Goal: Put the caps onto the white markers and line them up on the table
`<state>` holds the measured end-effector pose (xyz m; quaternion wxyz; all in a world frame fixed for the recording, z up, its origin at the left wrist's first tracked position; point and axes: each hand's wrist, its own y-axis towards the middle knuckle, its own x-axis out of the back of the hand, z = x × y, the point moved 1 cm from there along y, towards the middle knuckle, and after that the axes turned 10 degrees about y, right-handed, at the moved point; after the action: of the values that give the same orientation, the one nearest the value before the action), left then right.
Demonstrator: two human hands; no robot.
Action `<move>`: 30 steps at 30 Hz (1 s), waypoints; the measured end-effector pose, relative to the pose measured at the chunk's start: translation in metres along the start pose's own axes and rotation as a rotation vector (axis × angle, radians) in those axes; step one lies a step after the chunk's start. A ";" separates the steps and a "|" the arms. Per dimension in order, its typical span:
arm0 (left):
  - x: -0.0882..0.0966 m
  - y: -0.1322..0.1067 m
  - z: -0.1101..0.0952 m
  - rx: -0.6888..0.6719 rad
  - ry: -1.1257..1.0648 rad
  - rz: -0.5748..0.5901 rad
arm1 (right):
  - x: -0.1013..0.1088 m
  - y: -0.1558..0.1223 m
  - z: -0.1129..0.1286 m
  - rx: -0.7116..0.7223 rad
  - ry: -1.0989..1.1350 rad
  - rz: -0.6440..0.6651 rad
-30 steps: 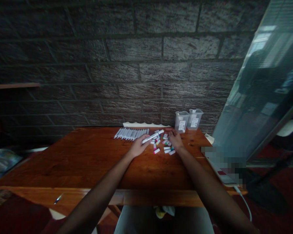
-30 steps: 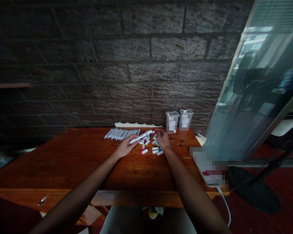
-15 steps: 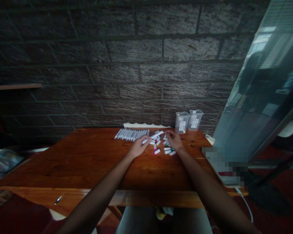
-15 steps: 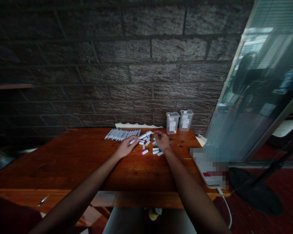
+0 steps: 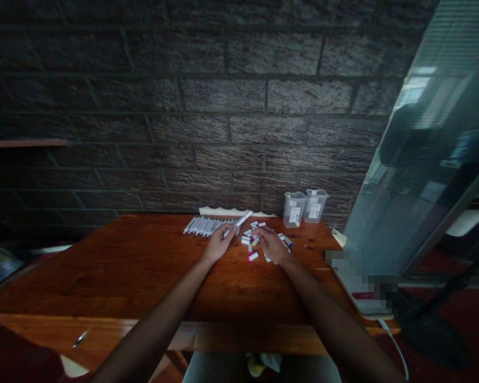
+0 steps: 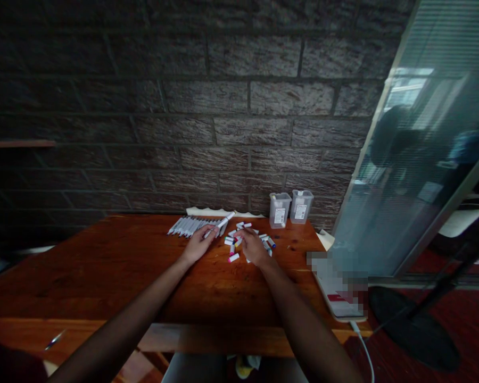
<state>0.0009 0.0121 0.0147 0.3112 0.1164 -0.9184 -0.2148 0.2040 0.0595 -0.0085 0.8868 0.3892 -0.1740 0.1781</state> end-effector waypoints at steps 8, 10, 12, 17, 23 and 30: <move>-0.006 -0.003 0.001 -0.041 -0.049 0.074 | 0.016 0.003 0.000 -0.215 0.001 -0.355; -0.008 -0.005 0.000 -0.048 -0.090 0.115 | 0.020 0.003 -0.001 -0.303 0.051 -0.428; -0.010 -0.007 -0.002 -0.061 -0.109 0.158 | 0.022 0.003 0.001 -0.327 0.098 -0.422; -0.012 -0.012 -0.006 -0.122 -0.110 0.227 | 0.017 0.003 0.019 -0.256 0.083 -0.206; -0.007 -0.005 -0.005 -0.018 -0.121 0.079 | 0.013 0.001 0.027 -0.198 0.056 -0.111; 0.000 0.000 -0.003 0.288 -0.329 -0.012 | 0.014 0.001 0.025 -0.151 0.171 -0.018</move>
<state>0.0029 0.0113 0.0165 0.1359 0.1282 -0.9774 -0.0992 0.2113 0.0434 0.0141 0.9268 0.3061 -0.1073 0.1893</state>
